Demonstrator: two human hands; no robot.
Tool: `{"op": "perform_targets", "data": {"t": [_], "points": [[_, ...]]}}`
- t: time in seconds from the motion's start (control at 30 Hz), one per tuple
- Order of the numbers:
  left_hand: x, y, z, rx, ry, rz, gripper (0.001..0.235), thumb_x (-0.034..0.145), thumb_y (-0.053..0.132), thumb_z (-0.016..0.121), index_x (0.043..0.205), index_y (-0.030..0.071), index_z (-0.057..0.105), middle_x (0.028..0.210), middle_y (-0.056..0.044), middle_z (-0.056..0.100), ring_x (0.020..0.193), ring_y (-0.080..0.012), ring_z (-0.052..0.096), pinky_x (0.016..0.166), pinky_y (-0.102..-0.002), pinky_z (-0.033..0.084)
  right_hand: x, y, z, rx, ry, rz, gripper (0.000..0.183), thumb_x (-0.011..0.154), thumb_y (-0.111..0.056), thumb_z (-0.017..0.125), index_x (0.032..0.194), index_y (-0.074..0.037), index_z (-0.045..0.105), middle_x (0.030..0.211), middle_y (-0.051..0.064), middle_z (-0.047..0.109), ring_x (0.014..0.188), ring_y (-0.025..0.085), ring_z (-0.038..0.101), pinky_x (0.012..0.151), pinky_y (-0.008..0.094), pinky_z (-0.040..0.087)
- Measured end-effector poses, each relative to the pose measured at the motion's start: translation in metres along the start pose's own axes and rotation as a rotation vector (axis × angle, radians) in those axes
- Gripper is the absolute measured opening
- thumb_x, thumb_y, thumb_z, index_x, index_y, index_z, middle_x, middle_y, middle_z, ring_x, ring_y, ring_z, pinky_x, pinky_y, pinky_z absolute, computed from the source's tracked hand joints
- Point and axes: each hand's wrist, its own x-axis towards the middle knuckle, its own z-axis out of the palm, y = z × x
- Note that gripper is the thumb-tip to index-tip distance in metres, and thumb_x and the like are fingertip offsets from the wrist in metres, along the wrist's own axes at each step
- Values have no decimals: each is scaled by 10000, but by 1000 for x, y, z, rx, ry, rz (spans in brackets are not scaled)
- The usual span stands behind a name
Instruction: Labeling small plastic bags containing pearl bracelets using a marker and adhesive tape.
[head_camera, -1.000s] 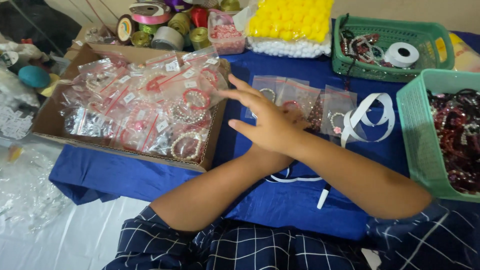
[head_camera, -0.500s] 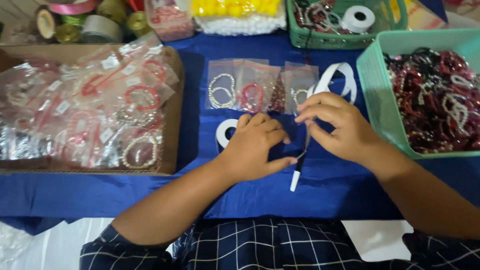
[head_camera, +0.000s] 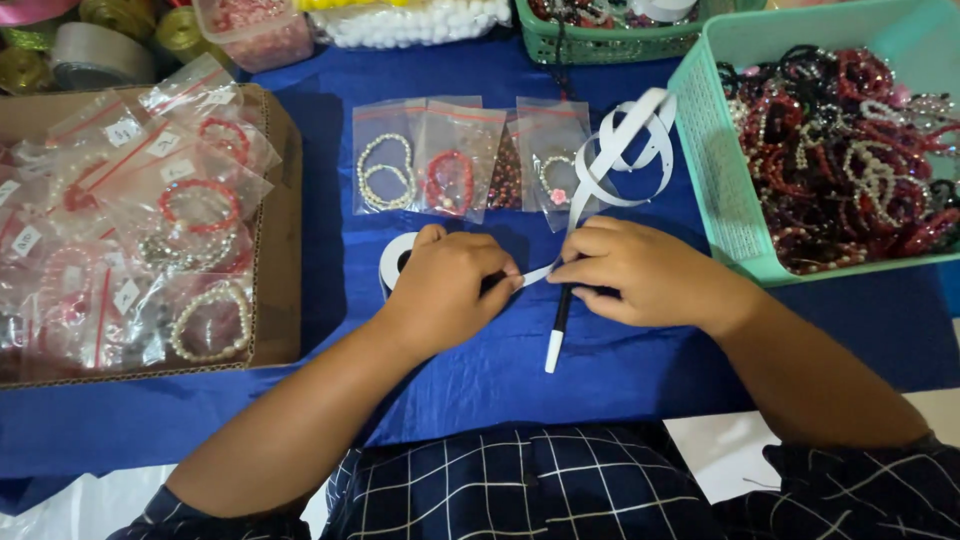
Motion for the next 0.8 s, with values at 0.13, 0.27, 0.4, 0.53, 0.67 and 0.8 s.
{"op": "perform_targets", "data": {"t": [0.13, 0.27, 0.4, 0.53, 0.67, 0.8], "points": [[0, 0, -1, -35, 1, -27, 75, 846, 215, 720, 827, 148, 749, 836, -6, 727, 813, -216, 681, 758, -412, 366, -1, 1, 0, -50, -44, 10, 241, 785, -110, 751, 1023, -78, 773, 986, 52, 652, 941, 252, 606, 821, 365, 504], [0, 0, 0, -45, 28, -43, 92, 855, 216, 722, 825, 132, 744, 851, -11, 733, 798, -226, 674, 752, -409, 366, 1, -5, -1, -90, 59, -100, 194, 809, -114, 739, 1000, -79, 729, 1042, 58, 657, 1009, 269, 616, 887, 399, 493], [3, 3, -3, -39, 27, -64, 124, 870, 231, 728, 816, 121, 743, 842, -16, 733, 770, -238, 663, 743, -411, 365, -4, -3, 4, -58, 179, -127, 235, 853, -98, 728, 1073, -54, 658, 1082, 73, 656, 1079, 296, 640, 981, 430, 492], [2, 4, -2, -49, 31, -66, 120, 872, 233, 727, 823, 125, 746, 843, -12, 732, 771, -234, 664, 741, -407, 367, -14, 7, 18, -74, 225, -40, 256, 824, -82, 709, 1061, -48, 617, 1053, 101, 644, 1041, 316, 635, 965, 429, 497], [2, 5, 0, -53, 53, -59, 115, 871, 240, 735, 846, 128, 748, 848, -9, 732, 783, -225, 669, 746, -403, 364, 2, -6, 16, -129, 259, 37, 266, 839, -148, 728, 1068, -43, 644, 966, 93, 655, 905, 299, 630, 850, 427, 475], [2, 8, -1, -56, 28, -66, 95, 873, 237, 731, 871, 147, 760, 852, 3, 742, 802, -206, 679, 752, -402, 356, 6, -4, 25, -193, 250, 16, 222, 885, -216, 743, 1025, -60, 673, 884, 79, 634, 821, 289, 615, 799, 417, 467]]}}
